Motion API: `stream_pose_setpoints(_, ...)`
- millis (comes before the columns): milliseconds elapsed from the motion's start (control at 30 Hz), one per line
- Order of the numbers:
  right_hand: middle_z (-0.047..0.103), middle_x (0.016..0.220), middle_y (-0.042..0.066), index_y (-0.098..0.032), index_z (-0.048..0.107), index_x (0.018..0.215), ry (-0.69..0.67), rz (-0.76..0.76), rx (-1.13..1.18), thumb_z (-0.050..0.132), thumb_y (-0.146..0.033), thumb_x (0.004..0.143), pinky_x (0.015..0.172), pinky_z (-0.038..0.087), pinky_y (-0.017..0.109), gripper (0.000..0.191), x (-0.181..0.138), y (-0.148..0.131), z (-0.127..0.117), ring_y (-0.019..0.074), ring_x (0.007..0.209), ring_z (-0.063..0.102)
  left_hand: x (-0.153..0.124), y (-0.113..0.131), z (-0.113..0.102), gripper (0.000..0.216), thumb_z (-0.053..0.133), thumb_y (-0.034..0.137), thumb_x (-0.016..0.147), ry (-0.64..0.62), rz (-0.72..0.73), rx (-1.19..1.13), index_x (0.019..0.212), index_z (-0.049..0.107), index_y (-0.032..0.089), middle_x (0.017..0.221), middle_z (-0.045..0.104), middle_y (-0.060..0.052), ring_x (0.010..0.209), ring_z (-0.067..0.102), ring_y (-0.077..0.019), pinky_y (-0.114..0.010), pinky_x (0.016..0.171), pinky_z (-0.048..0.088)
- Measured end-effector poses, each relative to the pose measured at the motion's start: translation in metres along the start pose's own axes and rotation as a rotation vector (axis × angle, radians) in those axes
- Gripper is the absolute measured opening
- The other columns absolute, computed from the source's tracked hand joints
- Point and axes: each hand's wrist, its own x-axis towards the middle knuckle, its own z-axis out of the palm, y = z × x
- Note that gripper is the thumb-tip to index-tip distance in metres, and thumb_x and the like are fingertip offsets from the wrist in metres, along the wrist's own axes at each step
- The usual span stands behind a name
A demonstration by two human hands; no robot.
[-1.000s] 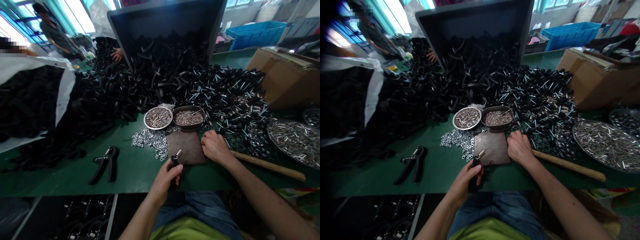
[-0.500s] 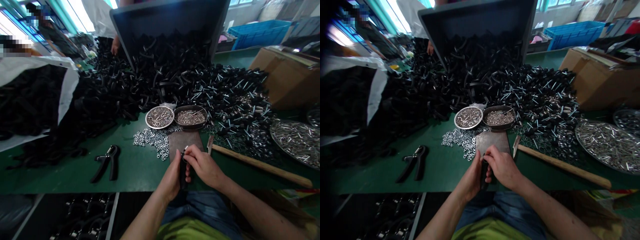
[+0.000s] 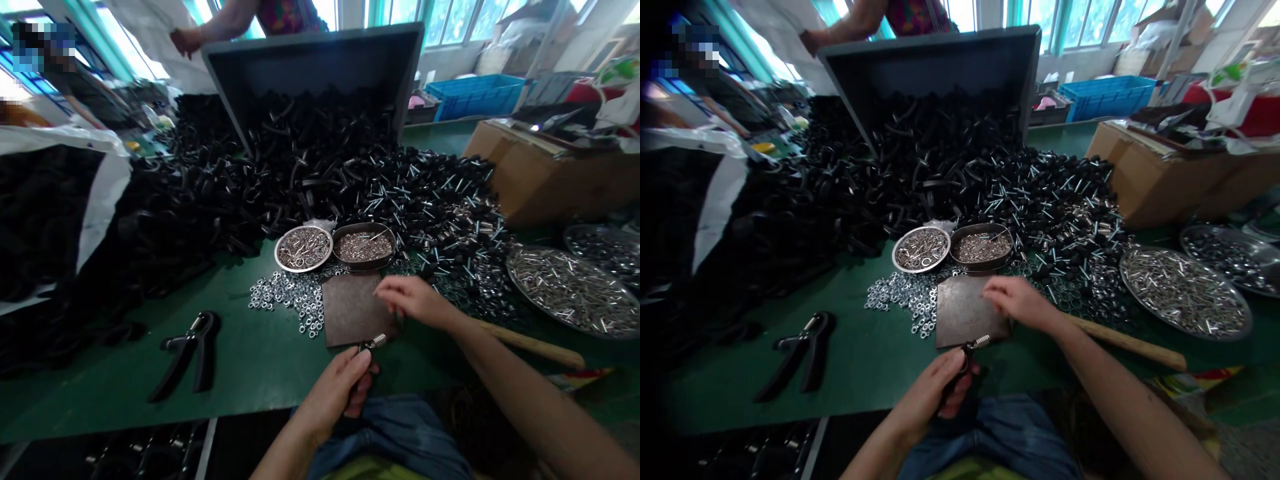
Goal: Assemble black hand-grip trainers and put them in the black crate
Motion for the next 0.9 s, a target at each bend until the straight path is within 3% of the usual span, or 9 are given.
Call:
stream_pose_setpoints(33, 0.065, 0.074, 0.0, -0.02, 0.064, 0.092, 0.217, 0.063, -0.262, 0.042, -0.03, 0.09, 0.059, 0.045, 0.023, 0.024, 0.013, 0.011, -0.013, 0.0113, 0.064, 0.059, -0.001, -0.001, 0.0, 0.046, 0.053, 0.059, 0.078, 0.007, -0.014, -0.036, 0.088, 0.055, 0.014, 0.062, 0.036, 0.005, 0.047, 0.025, -0.0039, -0.017, 0.041, 0.013)
stream_pose_setpoints(133, 0.061, 0.107, 0.014, -0.014, 0.06, 0.109, 0.442, 0.189, -0.487, 0.041, -0.018, 0.087, 0.076, 0.044, 0.032, 0.029, 0.05, 0.045, -0.045, 0.0215, 0.094, 0.059, 0.001, -0.004, -0.001, 0.046, 0.054, 0.058, 0.078, 0.066, -0.003, -0.14, 0.088, 0.055, 0.013, 0.062, 0.036, 0.005, 0.047, 0.025, -0.0034, -0.016, 0.041, 0.012)
stream_pose_setpoints(200, 0.056, 0.114, 0.018, -0.012, 0.059, 0.111, 0.457, 0.22, -0.572, 0.041, -0.012, 0.084, 0.075, 0.042, 0.033, 0.032, 0.067, 0.061, -0.054, 0.024, 0.098, 0.057, 0.004, -0.005, -0.002, 0.048, 0.053, 0.059, 0.078, 0.102, 0.017, -0.202, 0.09, 0.056, 0.013, 0.062, 0.038, 0.005, 0.047, 0.026, -0.0033, -0.016, 0.041, 0.014)
stream_pose_setpoints(333, 0.059, 0.108, 0.014, -0.015, 0.06, 0.104, 0.387, 0.203, -0.697, 0.04, -0.004, 0.08, 0.07, 0.042, 0.03, 0.033, 0.079, 0.074, -0.056, 0.0218, 0.092, 0.057, 0.012, -0.001, -0.004, 0.061, 0.045, 0.071, 0.075, 0.163, 0.052, -0.36, 0.088, 0.057, 0.012, 0.061, 0.042, 0.003, 0.046, 0.031, -0.0047, -0.016, 0.04, 0.02)
stream_pose_setpoints(433, 0.061, 0.104, 0.015, -0.014, 0.057, 0.11, 0.371, 0.175, -0.741, 0.042, -0.007, 0.08, 0.072, 0.043, 0.033, 0.034, 0.073, 0.073, -0.056, 0.0242, 0.095, 0.056, 0.017, 0.007, -0.007, 0.051, 0.049, 0.063, 0.078, 0.222, 0.082, -0.496, 0.081, 0.056, 0.013, 0.062, 0.047, 0.001, 0.047, 0.036, -0.0062, -0.017, 0.039, 0.025)
stream_pose_setpoints(533, 0.06, 0.111, 0.016, -0.013, 0.055, 0.116, 0.453, 0.105, -0.706, 0.04, -0.011, 0.083, 0.081, 0.043, 0.038, 0.036, 0.058, 0.06, -0.055, 0.0273, 0.106, 0.052, 0.021, 0.016, -0.011, 0.029, 0.053, 0.041, 0.082, 0.23, 0.123, -0.668, 0.071, 0.052, 0.014, 0.058, 0.047, 0.001, 0.046, 0.038, -0.0071, -0.018, 0.042, 0.029)
stream_pose_setpoints(633, 0.065, 0.107, 0.011, -0.016, 0.06, 0.109, 0.515, -0.026, -0.395, 0.048, -0.021, 0.084, 0.083, 0.045, 0.037, 0.028, 0.03, 0.03, -0.043, 0.0243, 0.098, 0.058, 0.025, 0.022, -0.014, 0.02, 0.049, 0.029, 0.081, 0.199, 0.17, -0.804, 0.066, 0.049, 0.016, 0.051, 0.043, 0.001, 0.046, 0.038, -0.0087, -0.02, 0.045, 0.033)
stream_pose_setpoints(733, 0.068, 0.099, 0.004, -0.022, 0.06, 0.106, 0.322, -0.147, 0.009, 0.055, -0.032, 0.083, 0.075, 0.049, 0.032, 0.025, -0.005, -0.009, -0.017, 0.0194, 0.086, 0.063, 0.028, 0.023, -0.015, 0.023, 0.047, 0.031, 0.082, 0.178, 0.207, -0.841, 0.064, 0.05, 0.016, 0.048, 0.04, 0.002, 0.045, 0.036, -0.0092, -0.021, 0.046, 0.032)
stream_pose_setpoints(900, 0.07, 0.091, 0.002, -0.025, 0.063, 0.099, 0.239, -0.264, 0.068, 0.056, -0.023, 0.082, 0.074, 0.048, 0.03, 0.018, -0.03, -0.046, 0.033, 0.0177, 0.082, 0.064, 0.028, 0.02, -0.006, 0.023, 0.049, 0.029, 0.08, 0.162, 0.257, -0.808, 0.063, 0.052, 0.015, 0.047, 0.044, 0.001, 0.046, 0.04, -0.0097, -0.022, 0.049, 0.035)
